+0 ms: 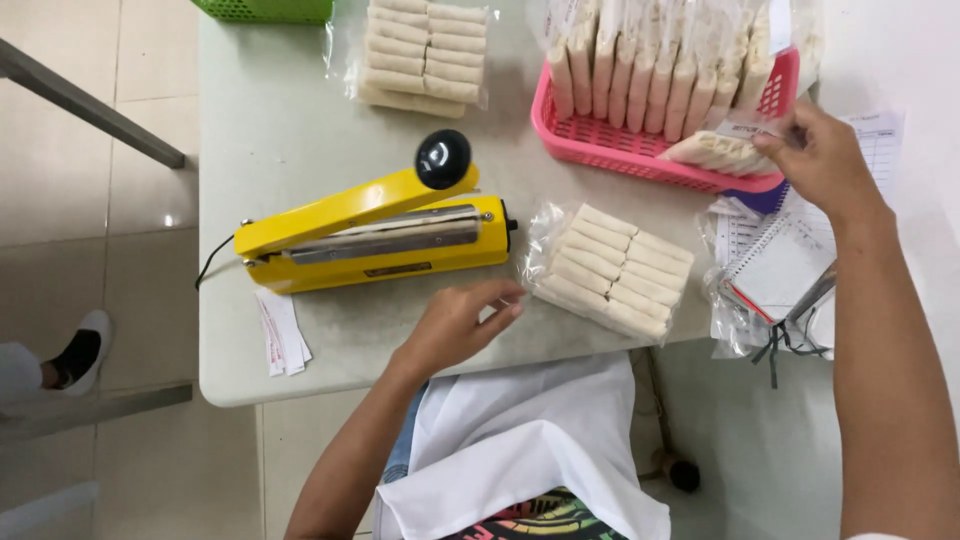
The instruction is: Packaging and sealing bundles of food sticks into plastic bags using a manual heat sealer.
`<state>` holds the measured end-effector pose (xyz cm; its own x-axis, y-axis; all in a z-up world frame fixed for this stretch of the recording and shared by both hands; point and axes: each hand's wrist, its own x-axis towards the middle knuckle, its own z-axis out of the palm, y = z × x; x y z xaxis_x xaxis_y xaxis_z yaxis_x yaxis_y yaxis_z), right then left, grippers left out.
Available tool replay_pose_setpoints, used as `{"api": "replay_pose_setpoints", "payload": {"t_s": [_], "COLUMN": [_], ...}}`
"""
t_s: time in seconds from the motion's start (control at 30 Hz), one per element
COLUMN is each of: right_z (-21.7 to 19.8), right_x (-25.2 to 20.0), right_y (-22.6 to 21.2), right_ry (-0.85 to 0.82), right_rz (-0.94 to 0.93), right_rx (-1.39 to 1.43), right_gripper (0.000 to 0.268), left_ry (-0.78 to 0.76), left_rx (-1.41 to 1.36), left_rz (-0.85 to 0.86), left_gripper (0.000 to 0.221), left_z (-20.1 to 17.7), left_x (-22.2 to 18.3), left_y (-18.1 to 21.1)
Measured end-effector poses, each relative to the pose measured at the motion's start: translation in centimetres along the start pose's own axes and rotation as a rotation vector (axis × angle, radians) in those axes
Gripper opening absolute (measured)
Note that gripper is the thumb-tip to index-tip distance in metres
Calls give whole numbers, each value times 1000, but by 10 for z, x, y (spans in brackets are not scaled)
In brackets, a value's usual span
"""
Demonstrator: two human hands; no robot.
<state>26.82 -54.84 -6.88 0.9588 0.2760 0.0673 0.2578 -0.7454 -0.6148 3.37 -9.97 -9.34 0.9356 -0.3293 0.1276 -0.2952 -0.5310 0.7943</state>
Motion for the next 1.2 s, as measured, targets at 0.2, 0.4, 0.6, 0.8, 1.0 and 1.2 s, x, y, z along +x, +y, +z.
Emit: {"api": "replay_pose_setpoints", "payload": {"t_s": [0.2, 0.4, 0.6, 0.8, 1.0, 1.2], "right_z": [76, 184, 188, 185, 188, 181], "right_x": [-88, -151, -158, -149, -154, -158], "right_y": [-64, -81, -86, -90, -93, -89], "right_ry": [488, 385, 288, 269, 267, 194], "right_rz": [-305, -193, -42, -41, 2, 16], "right_rx": [-165, -385, -385, -322, -279, -354], "right_gripper": [25, 46, 52, 57, 56, 55], "left_ry": [332, 553, 386, 206, 136, -109], "left_rx": [91, 287, 398, 391, 420, 49], "left_rz": [184, 343, 195, 101, 97, 20], "left_gripper": [18, 37, 55, 60, 64, 75], "left_z": [57, 160, 167, 146, 139, 108], "left_x": [37, 115, 127, 137, 136, 125], "left_y": [-5, 26, 15, 13, -4, -47]}}
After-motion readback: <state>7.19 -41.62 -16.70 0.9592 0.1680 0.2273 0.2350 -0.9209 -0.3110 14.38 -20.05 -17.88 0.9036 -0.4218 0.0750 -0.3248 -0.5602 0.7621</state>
